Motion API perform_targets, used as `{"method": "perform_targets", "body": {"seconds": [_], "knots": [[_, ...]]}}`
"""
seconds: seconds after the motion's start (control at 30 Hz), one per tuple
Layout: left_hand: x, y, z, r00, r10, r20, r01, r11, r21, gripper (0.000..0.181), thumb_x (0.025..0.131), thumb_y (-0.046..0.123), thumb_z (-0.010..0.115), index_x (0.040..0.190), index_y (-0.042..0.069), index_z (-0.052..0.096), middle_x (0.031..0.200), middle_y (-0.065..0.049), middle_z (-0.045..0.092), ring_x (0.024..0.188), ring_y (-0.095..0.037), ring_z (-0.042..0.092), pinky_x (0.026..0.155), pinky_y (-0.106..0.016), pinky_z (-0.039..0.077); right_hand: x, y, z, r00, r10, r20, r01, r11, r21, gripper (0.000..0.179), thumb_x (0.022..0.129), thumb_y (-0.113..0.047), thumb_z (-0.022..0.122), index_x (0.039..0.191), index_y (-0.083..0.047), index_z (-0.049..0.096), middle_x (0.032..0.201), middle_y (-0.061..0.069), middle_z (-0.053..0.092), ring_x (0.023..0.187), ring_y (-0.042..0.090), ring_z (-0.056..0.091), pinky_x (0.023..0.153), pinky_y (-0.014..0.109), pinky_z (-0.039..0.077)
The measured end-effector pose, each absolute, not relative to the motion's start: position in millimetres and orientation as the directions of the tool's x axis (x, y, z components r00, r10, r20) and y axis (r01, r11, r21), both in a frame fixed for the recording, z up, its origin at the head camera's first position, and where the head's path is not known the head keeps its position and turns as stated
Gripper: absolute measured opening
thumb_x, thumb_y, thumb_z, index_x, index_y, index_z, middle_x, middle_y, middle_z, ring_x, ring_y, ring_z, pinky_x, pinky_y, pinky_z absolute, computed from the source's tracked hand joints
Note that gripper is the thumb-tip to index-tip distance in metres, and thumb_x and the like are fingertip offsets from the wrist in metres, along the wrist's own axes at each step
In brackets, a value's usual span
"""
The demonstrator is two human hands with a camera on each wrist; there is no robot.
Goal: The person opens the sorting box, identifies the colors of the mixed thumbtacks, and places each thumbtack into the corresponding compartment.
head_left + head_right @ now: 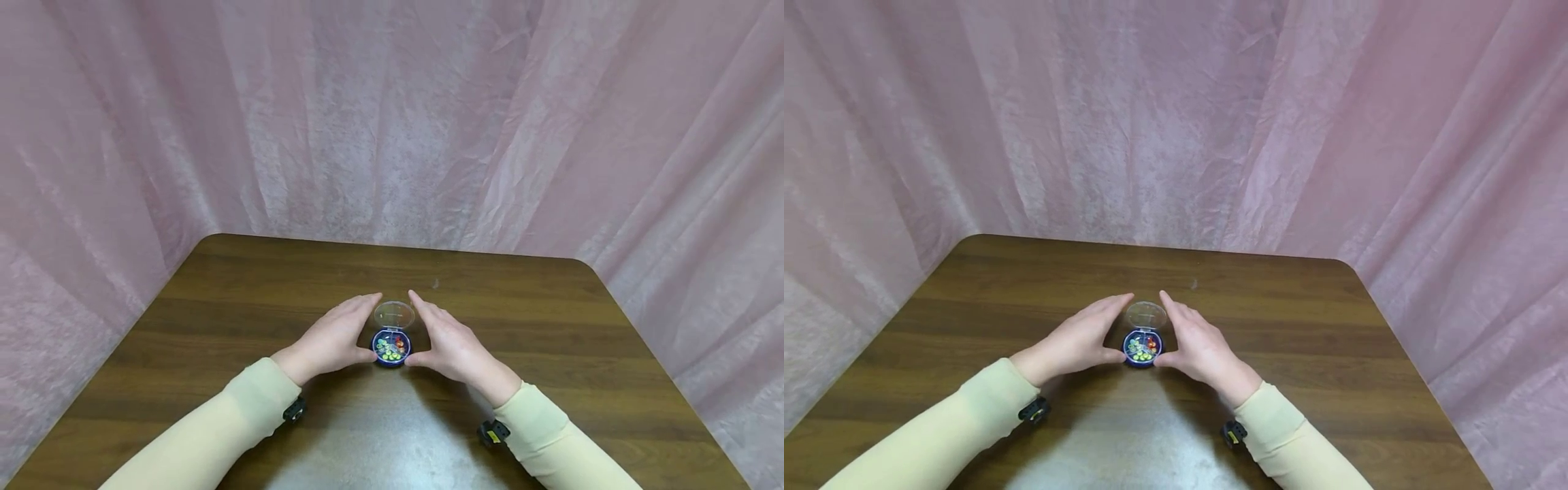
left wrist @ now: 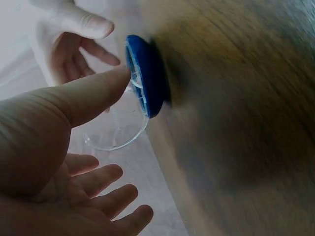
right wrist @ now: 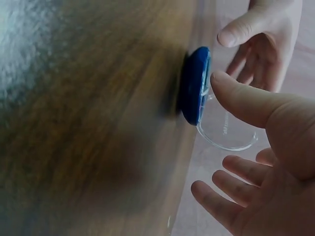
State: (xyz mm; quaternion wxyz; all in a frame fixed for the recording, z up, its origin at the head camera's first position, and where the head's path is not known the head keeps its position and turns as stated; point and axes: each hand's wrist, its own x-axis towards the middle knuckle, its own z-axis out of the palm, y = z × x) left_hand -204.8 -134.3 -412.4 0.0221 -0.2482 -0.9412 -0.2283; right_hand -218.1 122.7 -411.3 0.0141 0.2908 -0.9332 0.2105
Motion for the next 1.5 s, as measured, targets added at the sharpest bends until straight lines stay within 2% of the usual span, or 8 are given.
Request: {"method": "perform_targets", "body": {"seconds": [0.23,0.43,0.67,0.8,0.9,1.07,1.3,1.5], "knots": [[-207.7,-127.1,-417.6,-0.848,0.490,0.204,0.530,0.800,0.281,0.104,0.084,0.022,0.101,0.166,0.002,0.041,0.158,-0.020,0.058,0.150,-0.040,0.051,0.125,-0.060,0.036,-220.6,117.9,-418.4,-0.812,-0.555,0.179,-0.581,0.749,-0.318,0.115,0.084,-0.029,0.101,0.174,-0.016,0.031,0.158,0.015,0.058,0.144,0.041,0.057,0.105,0.060,0.056],[-208.4,-122.9,-422.6,-0.815,0.507,0.281,0.563,0.807,0.176,0.098,0.084,0.025,0.101,0.161,0.000,0.046,0.157,-0.019,0.060,0.146,-0.038,0.056,0.122,-0.057,0.041,-221.0,117.6,-420.6,-0.774,-0.574,0.266,-0.631,0.734,-0.252,0.105,0.082,-0.026,0.102,0.168,-0.017,0.042,0.147,0.013,0.066,0.132,0.033,0.066,0.093,0.056,0.061],[-208.4,-118.3,-426.4,-0.747,0.552,0.371,0.626,0.772,0.110,0.074,0.086,0.021,0.099,0.142,0.003,0.055,0.137,-0.015,0.069,0.130,-0.036,0.066,0.116,-0.055,0.048,-220.9,119.3,-421.8,-0.714,-0.601,0.360,-0.688,0.698,-0.199,0.079,0.080,-0.019,0.103,0.146,-0.015,0.059,0.131,0.006,0.071,0.120,0.026,0.071,0.088,0.048,0.063],[-208.2,-117.2,-427.8,-0.699,0.595,0.396,0.667,0.742,0.063,0.062,0.086,0.019,0.099,0.130,0.007,0.057,0.120,-0.009,0.072,0.119,-0.031,0.070,0.113,-0.052,0.051,-220.3,118.6,-422.1,-0.702,-0.607,0.373,-0.694,0.700,-0.169,0.062,0.082,-0.017,0.101,0.132,-0.016,0.065,0.123,0.001,0.071,0.111,0.022,0.071,0.085,0.045,0.063],[-206.2,-117.2,-428.8,-0.677,0.624,0.391,0.684,0.729,0.021,0.057,0.086,0.020,0.099,0.125,0.009,0.059,0.115,-0.007,0.073,0.114,-0.029,0.071,0.112,-0.050,0.052,-219.9,118.3,-423.6,-0.693,-0.619,0.371,-0.703,0.694,-0.154,0.052,0.083,-0.015,0.100,0.124,-0.015,0.069,0.117,0.000,0.071,0.104,0.020,0.070,0.082,0.044,0.062],[-201.8,-117.7,-431.3,-0.668,0.653,0.357,0.692,0.721,-0.023,0.056,0.085,0.025,0.100,0.126,0.011,0.064,0.119,-0.006,0.072,0.116,-0.027,0.070,0.111,-0.049,0.051,-218.0,118.2,-426.0,-0.674,-0.645,0.361,-0.723,0.677,-0.139,0.043,0.083,-0.014,0.100,0.116,-0.013,0.072,0.113,0.001,0.070,0.097,0.020,0.069,0.078,0.043,0.061],[-198.7,-118.4,-433.9,-0.660,0.671,0.337,0.696,0.715,-0.061,0.054,0.087,0.029,0.098,0.129,0.011,0.068,0.125,-0.008,0.071,0.119,-0.029,0.069,0.112,-0.049,0.052,-216.6,118.6,-426.5,-0.659,-0.671,0.339,-0.736,0.667,-0.111,0.034,0.086,-0.013,0.097,0.114,-0.013,0.079,0.117,0.000,0.072,0.103,0.021,0.071,0.081,0.043,0.062],[-195.0,-119.5,-433.3,-0.688,0.660,0.301,0.682,0.730,-0.042,0.054,0.091,0.030,0.095,0.134,0.011,0.068,0.129,-0.009,0.070,0.122,-0.030,0.069,0.111,-0.051,0.053,-217.2,117.7,-427.2,-0.657,-0.680,0.326,-0.744,0.656,-0.130,0.033,0.087,-0.011,0.096,0.115,-0.014,0.081,0.119,0.002,0.073,0.108,0.022,0.072,0.086,0.044,0.062]]}}
